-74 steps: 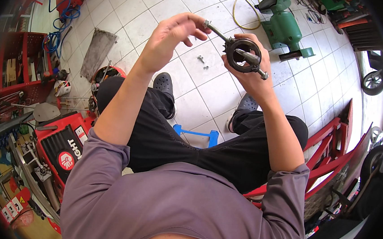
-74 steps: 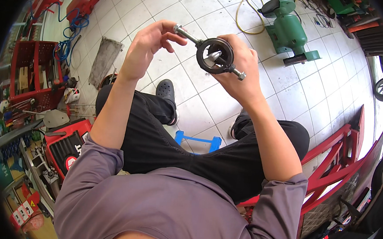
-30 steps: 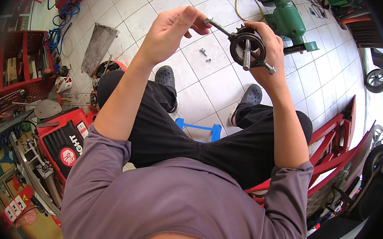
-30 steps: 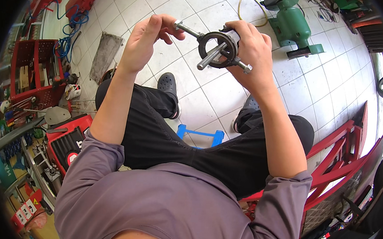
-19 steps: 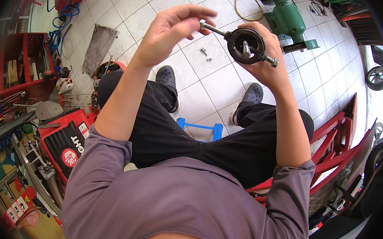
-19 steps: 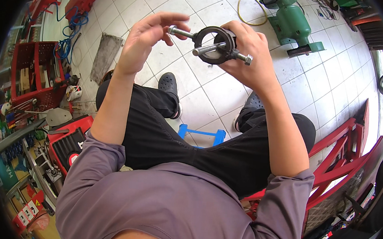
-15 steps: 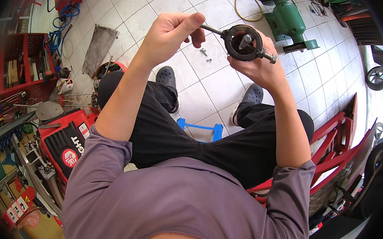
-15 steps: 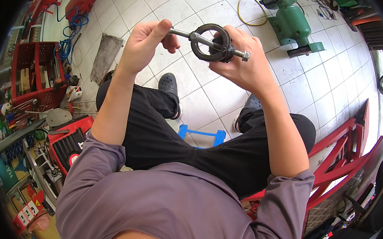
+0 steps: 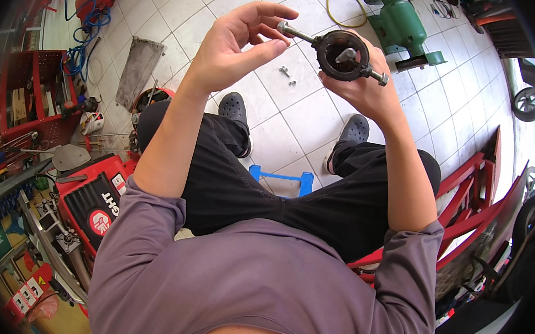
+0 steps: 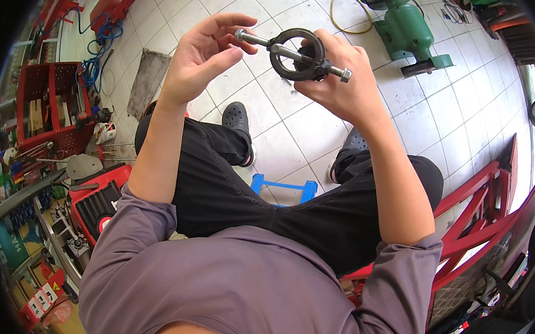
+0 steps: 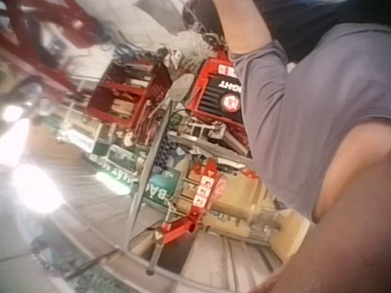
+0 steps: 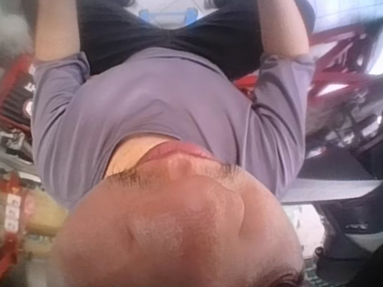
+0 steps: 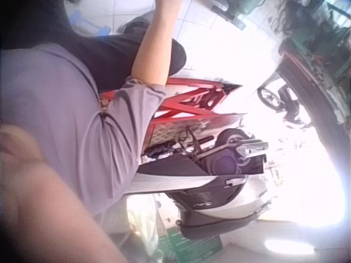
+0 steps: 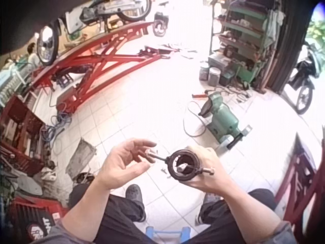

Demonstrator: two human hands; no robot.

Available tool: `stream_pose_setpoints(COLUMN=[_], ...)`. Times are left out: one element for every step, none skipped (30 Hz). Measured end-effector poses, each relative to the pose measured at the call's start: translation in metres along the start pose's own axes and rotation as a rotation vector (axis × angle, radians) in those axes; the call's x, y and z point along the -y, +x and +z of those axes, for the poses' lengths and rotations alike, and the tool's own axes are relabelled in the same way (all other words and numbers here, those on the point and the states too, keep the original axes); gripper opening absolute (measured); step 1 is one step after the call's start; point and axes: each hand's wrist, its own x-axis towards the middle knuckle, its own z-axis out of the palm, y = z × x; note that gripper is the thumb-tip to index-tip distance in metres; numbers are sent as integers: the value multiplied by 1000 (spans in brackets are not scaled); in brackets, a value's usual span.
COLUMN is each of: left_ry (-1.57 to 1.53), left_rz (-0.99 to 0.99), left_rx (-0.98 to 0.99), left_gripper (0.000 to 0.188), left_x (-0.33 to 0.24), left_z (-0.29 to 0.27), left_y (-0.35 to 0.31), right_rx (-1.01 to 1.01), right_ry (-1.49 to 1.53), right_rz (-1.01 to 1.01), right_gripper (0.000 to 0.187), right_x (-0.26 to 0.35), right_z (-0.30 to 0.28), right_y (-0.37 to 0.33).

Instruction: The person assembles a mechanical part by hand by inserting a threaded rod into a metal frame and screwing bolts into its arms.

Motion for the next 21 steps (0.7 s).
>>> stream_pose_setpoints(left_ry=[-39,-79,-150,-219,-118,-82,-47,-13,-24,-35,-46,-96,-147,-199,-199,-173,-147,-121,-204,-262,-320], left_rz=[-14,-28,-88,-149,-173,-146,-119,-93,-36,21,79,26,-26,-78,-77,-80,-82,-84,-65,-28,10], left_rx=[2,3,48,91,190,175,161,146,95,43,-8,-5,-2,1,46,34,23,12,17,-10,-36], left_gripper=[44,41,36,32,29,33,38,43,43,44,44,39,33,28,24,27,29,31,32,35,38], left_x=[1,2,5,8,10,12,6,2,0,-1,-1,0,2,5,10,9,7,5,5,7,9], left_z=[0,-1,-7,-15,-21,-20,-14,-9,-4,1,3,1,-2,-6,-10,-8,-4,1,6,15,24], left_y=[0,0,0,0,2,1,1,0,-1,-1,-2,-2,-1,0,-1,-1,-2,-3,-6,-8,-9], right_rx=[-18,-36,-54,-75,-97,-119,-103,-88,-72,-97,-123,-148,-157,-166,-175,-197,-219,-242,-270,-297,-325], right_ry=[-23,-46,-70,-77,-84,-92,-85,-79,-72,-62,-51,-39,-43,-46,-50,-60,-71,-82,-79,-78,-77], right_rz=[-13,-25,-37,-57,-76,-95,-91,-87,-83,-82,-80,-79,-59,-38,-18,-33,-49,-65,-78,-92,-106], right_gripper=[48,48,48,48,49,49,49,50,50,51,51,51,52,52,52,52,51,51,50,49,47], right_x=[-1,-1,-2,-1,2,3,1,-1,-2,-1,1,3,3,3,3,2,0,0,1,4,7], right_z=[0,1,1,1,0,0,0,0,0,0,1,2,2,2,3,3,4,5,6,8,10], right_y=[0,-1,-1,-2,-3,-3,-3,-1,0,0,0,1,1,1,1,0,-1,-1,-1,0,1])
